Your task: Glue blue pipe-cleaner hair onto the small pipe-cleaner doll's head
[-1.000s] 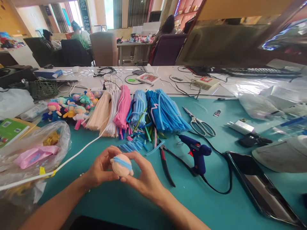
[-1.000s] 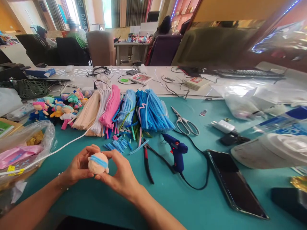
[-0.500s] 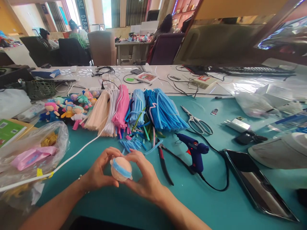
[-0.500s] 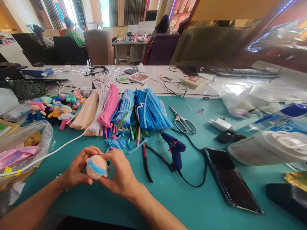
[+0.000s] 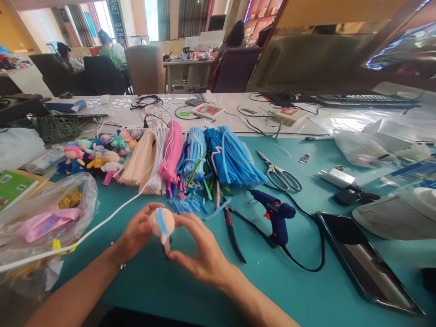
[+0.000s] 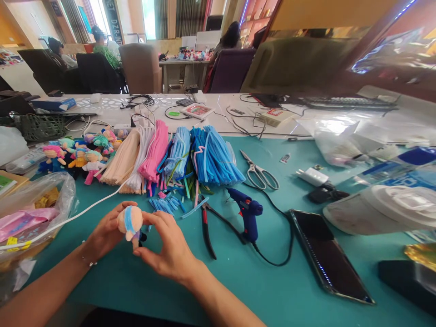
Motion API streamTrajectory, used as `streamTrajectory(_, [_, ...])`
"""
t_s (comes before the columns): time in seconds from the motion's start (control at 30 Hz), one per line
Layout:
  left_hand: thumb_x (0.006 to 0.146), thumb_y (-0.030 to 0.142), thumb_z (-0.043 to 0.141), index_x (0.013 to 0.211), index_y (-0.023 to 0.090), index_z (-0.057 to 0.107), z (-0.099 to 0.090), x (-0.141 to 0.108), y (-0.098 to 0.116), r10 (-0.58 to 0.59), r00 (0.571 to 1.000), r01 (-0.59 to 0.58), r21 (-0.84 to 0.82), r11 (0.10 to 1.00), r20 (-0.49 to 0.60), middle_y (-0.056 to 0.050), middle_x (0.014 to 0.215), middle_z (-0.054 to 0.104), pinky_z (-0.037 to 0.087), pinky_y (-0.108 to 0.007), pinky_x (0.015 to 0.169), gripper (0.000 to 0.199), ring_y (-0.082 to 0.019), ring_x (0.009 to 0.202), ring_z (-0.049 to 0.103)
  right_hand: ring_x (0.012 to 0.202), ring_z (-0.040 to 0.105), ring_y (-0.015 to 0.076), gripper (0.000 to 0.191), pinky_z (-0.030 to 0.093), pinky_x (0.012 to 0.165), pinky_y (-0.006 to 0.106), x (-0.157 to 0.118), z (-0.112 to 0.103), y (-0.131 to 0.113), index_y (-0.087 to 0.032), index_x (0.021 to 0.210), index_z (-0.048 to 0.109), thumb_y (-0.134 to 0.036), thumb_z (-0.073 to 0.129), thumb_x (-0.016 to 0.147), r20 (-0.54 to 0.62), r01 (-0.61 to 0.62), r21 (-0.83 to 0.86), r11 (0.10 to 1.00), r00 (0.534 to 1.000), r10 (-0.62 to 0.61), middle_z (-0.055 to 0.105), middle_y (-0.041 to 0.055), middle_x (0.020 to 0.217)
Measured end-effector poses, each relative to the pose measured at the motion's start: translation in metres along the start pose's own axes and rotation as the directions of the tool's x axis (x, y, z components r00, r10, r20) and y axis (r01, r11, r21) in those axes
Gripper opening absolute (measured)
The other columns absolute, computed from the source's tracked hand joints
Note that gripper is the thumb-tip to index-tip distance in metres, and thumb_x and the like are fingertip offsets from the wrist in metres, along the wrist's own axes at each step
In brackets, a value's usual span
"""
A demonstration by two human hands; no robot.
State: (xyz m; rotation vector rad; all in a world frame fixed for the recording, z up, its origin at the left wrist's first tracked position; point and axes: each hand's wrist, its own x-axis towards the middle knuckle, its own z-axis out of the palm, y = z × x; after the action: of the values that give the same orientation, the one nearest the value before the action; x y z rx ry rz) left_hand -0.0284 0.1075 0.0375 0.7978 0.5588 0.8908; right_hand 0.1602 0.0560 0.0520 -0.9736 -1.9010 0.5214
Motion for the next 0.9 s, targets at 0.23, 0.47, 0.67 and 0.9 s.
streamTrajectory(0.23, [0.075,0.041,0.069,0.099,0.013,0.068,-0.007,0.009,0.01,-0.249,0.966,0.227,-0.235,0.945,-0.07,-0.006,0.074,0.067,0.054,-0.039,0.075,0.037,-0.021,0.073,0.065,0.083,0.063,0.0192,0.024,0.053,0.078,0.034,0.004,-0.013,0.014,-0.022,0.113,0.06,-0.035,0.057,0.092,-0.298,-0.225,0.251,0.942,0.908,0.296,0.065,0.0042,0.088])
streamTrajectory(0.47, [0.076,0.033,0.066,0.105,0.012,0.064,-0.012,0.011,0.012,-0.312,0.948,0.286,-0.266,0.92,-0.06,-0.003,0.073,0.061,0.055,-0.031,0.068,0.036,-0.015,0.068,0.061,0.075,0.062,0.0166,0.024,0.053,0.071,0.031,0.008,-0.022,0.032,-0.022,0.102,0.061,-0.041,0.059,0.09,-0.412,-0.299,0.408,0.862,0.783,0.466,0.062,0.0013,0.08])
streamTrajectory(0.67, [0.076,0.044,0.07,0.106,0.012,0.067,-0.007,0.01,0.007,-0.33,0.944,0.324,-0.221,0.92,0.009,-0.007,0.077,0.068,0.056,-0.035,0.07,0.044,-0.019,0.072,0.065,0.073,0.06,0.0172,0.016,0.051,0.07,0.03,0.008,-0.01,0.024,-0.021,0.083,0.064,-0.037,0.065,0.085,-0.351,-0.274,0.356,0.893,0.847,0.4,0.063,0.0018,0.077])
streamTrajectory(0.9, [0.069,0.045,0.078,0.105,0.02,0.07,-0.004,0.003,0.002,-0.276,0.952,0.286,-0.066,0.956,0.134,-0.006,0.092,0.066,0.056,-0.037,0.074,0.044,-0.019,0.076,0.065,0.07,0.059,0.0178,0.02,0.051,0.066,0.032,0.009,-0.004,0.005,-0.022,0.072,0.063,-0.035,0.064,0.087,-0.228,-0.153,0.256,0.955,0.95,0.214,0.062,0.0023,0.072])
